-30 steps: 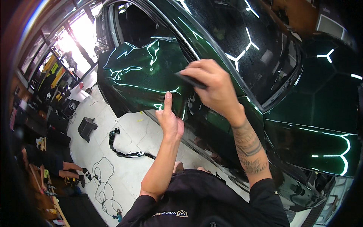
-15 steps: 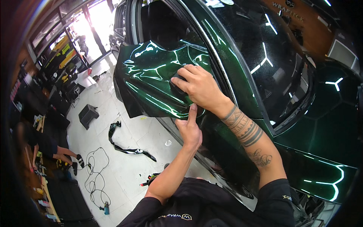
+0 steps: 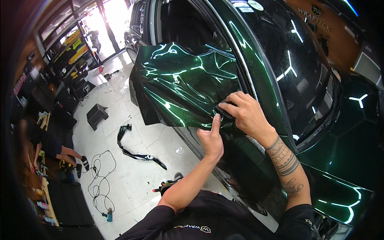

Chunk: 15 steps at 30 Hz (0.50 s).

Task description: The person applies a dark green vinyl wrap to a car's side mirror. They peel the backing from the vinyl, position it over the mirror, and smooth it into place by hand, working around the mirror's contours and edges.

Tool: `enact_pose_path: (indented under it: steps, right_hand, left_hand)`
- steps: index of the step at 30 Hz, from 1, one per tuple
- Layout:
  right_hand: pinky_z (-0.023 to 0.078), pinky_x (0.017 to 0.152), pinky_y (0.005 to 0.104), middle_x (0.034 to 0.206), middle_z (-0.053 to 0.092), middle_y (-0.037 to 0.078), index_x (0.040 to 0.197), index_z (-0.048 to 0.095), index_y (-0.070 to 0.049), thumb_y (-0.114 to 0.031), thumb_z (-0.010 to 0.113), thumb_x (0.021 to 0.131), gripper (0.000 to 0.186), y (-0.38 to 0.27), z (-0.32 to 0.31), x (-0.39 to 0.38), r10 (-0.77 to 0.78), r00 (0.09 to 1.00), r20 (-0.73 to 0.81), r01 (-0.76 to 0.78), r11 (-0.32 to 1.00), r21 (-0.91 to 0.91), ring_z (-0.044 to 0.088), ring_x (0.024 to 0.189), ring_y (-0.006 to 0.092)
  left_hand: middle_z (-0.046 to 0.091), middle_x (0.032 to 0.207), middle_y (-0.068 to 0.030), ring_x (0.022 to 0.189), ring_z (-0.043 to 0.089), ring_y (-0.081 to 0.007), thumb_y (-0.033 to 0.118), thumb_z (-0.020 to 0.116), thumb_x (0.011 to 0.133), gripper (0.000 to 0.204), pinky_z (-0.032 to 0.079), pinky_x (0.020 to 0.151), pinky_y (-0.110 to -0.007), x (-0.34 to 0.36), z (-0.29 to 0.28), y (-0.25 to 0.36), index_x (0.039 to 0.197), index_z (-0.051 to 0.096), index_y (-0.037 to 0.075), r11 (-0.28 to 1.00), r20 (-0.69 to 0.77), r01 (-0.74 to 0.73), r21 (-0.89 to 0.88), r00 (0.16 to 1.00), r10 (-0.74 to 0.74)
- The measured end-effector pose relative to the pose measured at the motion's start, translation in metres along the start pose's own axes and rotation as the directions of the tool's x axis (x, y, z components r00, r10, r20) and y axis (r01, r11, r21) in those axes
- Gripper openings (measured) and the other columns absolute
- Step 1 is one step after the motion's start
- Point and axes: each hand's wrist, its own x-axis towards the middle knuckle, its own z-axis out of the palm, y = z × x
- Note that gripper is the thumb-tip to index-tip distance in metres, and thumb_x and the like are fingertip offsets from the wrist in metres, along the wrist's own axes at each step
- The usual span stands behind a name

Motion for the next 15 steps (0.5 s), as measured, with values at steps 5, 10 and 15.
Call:
enact_pose_path:
  steps: [5, 10, 15]
  right_hand:
    - [0.05, 0.077, 0.0385, 0.092, 0.062, 0.005, 0.097, 0.074, -0.007, 0.002, 0.065, 0.071, 0.03, 0.002, -0.027, 0.031, -0.034, 0.972, 0.233, 0.041, 0.999, -0.022, 0.059, 0.088, 0.0254]
    - [0.051, 0.082, 0.04, 0.1, 0.064, 0.011, 0.104, 0.071, -0.003, 0.009, 0.057, 0.069, 0.04, 0.015, -0.009, 0.057, -0.081, 0.994, -0.07, 0.078, 0.996, -0.038, 0.06, 0.094, 0.03]
    - [0.048, 0.079, 0.0378, 0.093, 0.062, 0.007, 0.1, 0.072, -0.005, -0.001, 0.06, 0.074, 0.028, 0.009, -0.001, 0.015, -0.014, 1.0, 0.011, 0.014, 0.999, 0.033, 0.059, 0.093, 0.027]
  left_hand:
    - [0.068, 0.104, -0.0047, 0.089, 0.06, -0.0086, 0.011, 0.07, 0.094, 0.021, 0.049, 0.082, -0.027, 0.007, -0.011, -0.005, 0.107, 0.066, -0.004, 0.995, -0.068, -0.046, 0.092, 0.996, 0.052]
    - [0.07, 0.096, -0.0044, 0.084, 0.062, -0.01, 0.013, 0.075, 0.091, 0.023, 0.05, 0.078, -0.028, 0.0, -0.003, -0.006, 0.101, 0.068, -0.007, 0.987, -0.073, -0.006, 0.163, 0.997, 0.018]
    - [0.07, 0.088, -0.0027, 0.077, 0.062, -0.0089, 0.011, 0.074, 0.091, 0.018, 0.05, 0.073, -0.027, 0.002, -0.004, 0.0, 0.094, 0.069, -0.006, 0.985, -0.09, -0.057, 0.162, 0.993, 0.073]
